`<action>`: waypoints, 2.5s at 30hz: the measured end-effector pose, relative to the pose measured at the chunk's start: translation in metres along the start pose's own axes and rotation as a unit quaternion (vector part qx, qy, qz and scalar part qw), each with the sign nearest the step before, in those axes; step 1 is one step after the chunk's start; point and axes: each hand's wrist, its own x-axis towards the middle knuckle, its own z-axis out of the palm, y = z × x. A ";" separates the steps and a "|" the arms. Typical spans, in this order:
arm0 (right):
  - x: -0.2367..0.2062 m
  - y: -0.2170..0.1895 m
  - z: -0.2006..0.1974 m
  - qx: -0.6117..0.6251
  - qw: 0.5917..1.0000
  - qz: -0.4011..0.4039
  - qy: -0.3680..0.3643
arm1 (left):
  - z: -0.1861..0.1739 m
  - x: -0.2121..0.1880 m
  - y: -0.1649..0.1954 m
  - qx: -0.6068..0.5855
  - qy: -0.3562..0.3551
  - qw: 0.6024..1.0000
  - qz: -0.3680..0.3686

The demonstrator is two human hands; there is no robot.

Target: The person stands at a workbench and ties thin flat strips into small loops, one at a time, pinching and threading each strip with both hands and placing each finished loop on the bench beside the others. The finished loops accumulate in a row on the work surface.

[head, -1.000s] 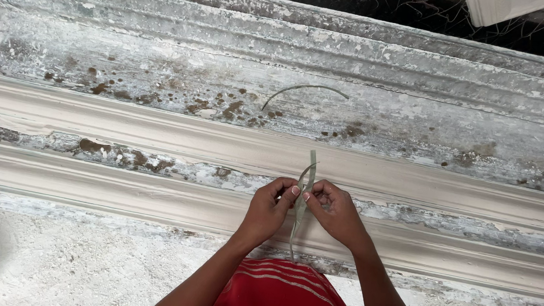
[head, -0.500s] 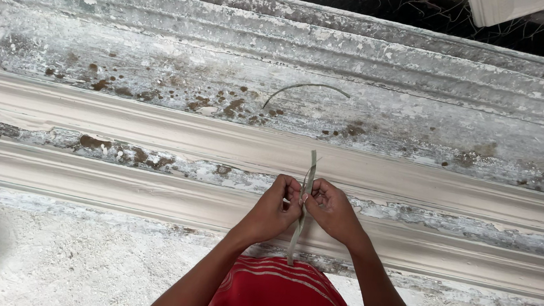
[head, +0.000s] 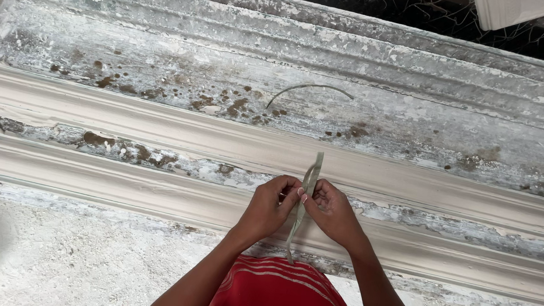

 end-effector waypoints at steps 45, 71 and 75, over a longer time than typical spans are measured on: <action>0.022 -0.033 0.122 -0.080 0.981 -0.147 0.100 | -0.114 -0.009 -0.027 0.059 0.032 0.997 -0.028; 0.032 -0.037 0.136 0.071 0.975 -0.044 0.206 | -0.167 -0.001 -0.008 0.034 -0.078 0.992 0.088; 0.034 -0.041 0.141 0.029 0.978 -0.026 0.203 | -0.155 -0.015 0.007 0.023 -0.070 0.995 0.070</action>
